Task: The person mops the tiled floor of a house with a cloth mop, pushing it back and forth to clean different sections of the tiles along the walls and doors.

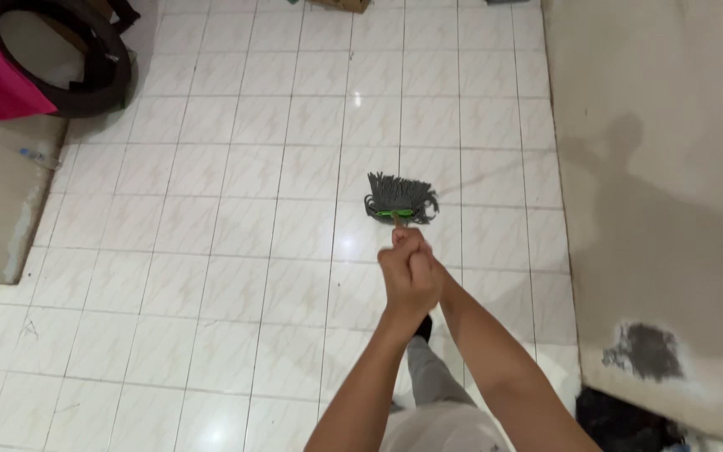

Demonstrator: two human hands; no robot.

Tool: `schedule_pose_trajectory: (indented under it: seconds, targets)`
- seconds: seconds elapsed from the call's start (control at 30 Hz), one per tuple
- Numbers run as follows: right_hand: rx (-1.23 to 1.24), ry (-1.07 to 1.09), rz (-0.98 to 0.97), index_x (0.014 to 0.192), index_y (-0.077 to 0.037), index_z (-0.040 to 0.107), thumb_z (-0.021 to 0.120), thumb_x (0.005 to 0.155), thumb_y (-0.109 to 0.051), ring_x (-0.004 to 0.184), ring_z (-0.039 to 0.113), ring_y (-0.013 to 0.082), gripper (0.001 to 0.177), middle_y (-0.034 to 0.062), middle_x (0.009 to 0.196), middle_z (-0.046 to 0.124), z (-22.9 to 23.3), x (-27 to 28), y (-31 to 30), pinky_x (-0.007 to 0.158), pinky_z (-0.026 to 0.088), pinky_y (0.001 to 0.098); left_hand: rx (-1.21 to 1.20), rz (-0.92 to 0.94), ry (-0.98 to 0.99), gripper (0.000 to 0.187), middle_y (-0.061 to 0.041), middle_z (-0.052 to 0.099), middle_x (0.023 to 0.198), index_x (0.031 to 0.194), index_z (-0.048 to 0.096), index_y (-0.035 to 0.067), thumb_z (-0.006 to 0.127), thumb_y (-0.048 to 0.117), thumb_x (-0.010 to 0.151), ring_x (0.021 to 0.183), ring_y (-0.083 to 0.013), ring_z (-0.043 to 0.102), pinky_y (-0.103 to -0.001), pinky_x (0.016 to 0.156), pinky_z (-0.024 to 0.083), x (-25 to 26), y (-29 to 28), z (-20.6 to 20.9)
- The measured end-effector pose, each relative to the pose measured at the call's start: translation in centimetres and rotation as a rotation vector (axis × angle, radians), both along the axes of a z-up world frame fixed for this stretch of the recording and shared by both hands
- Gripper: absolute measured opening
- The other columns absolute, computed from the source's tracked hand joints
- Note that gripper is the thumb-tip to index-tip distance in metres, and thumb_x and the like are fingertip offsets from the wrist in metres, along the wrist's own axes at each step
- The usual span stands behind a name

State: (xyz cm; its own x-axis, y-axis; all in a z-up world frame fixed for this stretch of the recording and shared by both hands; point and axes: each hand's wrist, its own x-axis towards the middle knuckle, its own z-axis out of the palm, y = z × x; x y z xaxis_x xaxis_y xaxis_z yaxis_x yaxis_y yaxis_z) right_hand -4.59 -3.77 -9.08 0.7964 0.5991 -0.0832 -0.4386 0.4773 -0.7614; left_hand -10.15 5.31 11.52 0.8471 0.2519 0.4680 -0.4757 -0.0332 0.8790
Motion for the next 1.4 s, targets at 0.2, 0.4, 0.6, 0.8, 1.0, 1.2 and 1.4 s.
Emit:
schedule_pose_trajectory:
  seconds: [0.2,0.4,0.6,0.8,1.0,1.2,1.4]
  targets:
    - [0.470,0.080,0.039,0.093,-0.012,0.053,0.046,0.110,-0.022,0.068,0.045,0.0034,0.021,-0.0069,0.078,0.045,-5.8,-5.3,1.2,0.059,0.037,0.0220,-0.020,-0.109,0.203,0.019,-0.008,0.040,0.051,0.062,0.045,-0.003,0.039,0.002,0.080,0.048,-0.0122,0.035,-0.033,0.046,0.026,-4.1,1.6,3.9]
    - [0.096,0.057,-0.067,0.096,-0.013,0.056,0.042,0.101,-0.026,0.076,0.052,0.0026,0.019,-0.0065,0.085,0.052,-9.4,-6.9,0.7,0.066,0.044,0.0229,-0.011,-0.060,0.167,0.020,-0.007,0.040,0.053,0.064,0.045,-0.001,0.041,0.004,0.083,0.049,-0.0106,0.036,-0.032,0.047,0.027,-5.1,2.8,4.2]
    - [0.263,-0.133,-0.146,0.098,-0.013,0.053,0.048,0.111,-0.017,0.083,0.051,0.0034,0.014,-0.0066,0.091,0.049,-10.9,-6.5,2.5,0.073,0.043,0.0208,-0.072,-0.084,0.134,0.017,-0.004,0.042,0.053,0.066,0.050,-0.001,0.040,0.003,0.079,0.049,-0.0087,0.038,-0.029,0.047,0.027,-4.6,3.8,3.1]
    - [-0.615,-0.604,-0.521,0.101,-0.013,0.049,0.046,0.096,-0.013,0.092,0.047,0.0087,0.007,-0.0026,0.098,0.046,-3.2,-2.4,6.0,0.087,0.040,0.0233,-0.188,-0.056,0.090,0.018,-0.002,0.044,0.050,0.061,0.049,0.002,0.038,0.000,0.075,0.044,-0.0072,0.036,-0.025,0.043,0.027,-1.7,5.7,5.3]
    - [-0.497,-0.474,-0.353,0.077,-0.011,0.036,0.049,0.093,-0.012,0.065,0.037,0.0121,0.020,-0.0014,0.071,0.033,-1.9,2.9,4.8,0.063,0.036,0.0277,-0.044,0.011,0.038,0.017,-0.004,0.048,0.053,0.064,0.051,0.001,0.041,0.000,0.077,0.045,-0.0102,0.043,-0.027,0.046,0.033,2.0,4.8,2.2]
    - [-0.510,-0.238,-0.453,0.068,-0.003,0.042,0.047,0.091,0.001,0.062,0.030,0.0137,0.023,-0.0002,0.070,0.037,-8.2,7.9,4.0,0.052,0.026,0.0304,-0.004,-0.040,-0.017,0.014,-0.006,0.051,0.056,0.065,0.051,0.000,0.042,-0.002,0.077,0.047,-0.0134,0.045,-0.029,0.047,0.033,5.6,3.3,-1.7]
    - [-0.666,-0.812,-0.610,0.071,-0.003,0.043,0.056,0.066,0.007,0.066,0.039,0.0200,0.018,0.0042,0.068,0.044,-12.9,15.5,2.1,0.061,0.032,0.0334,0.031,-0.051,-0.042,0.011,-0.009,0.050,0.058,0.064,0.048,0.001,0.041,-0.003,0.073,0.050,-0.0171,0.044,-0.031,0.050,0.033,11.8,1.1,-3.3]
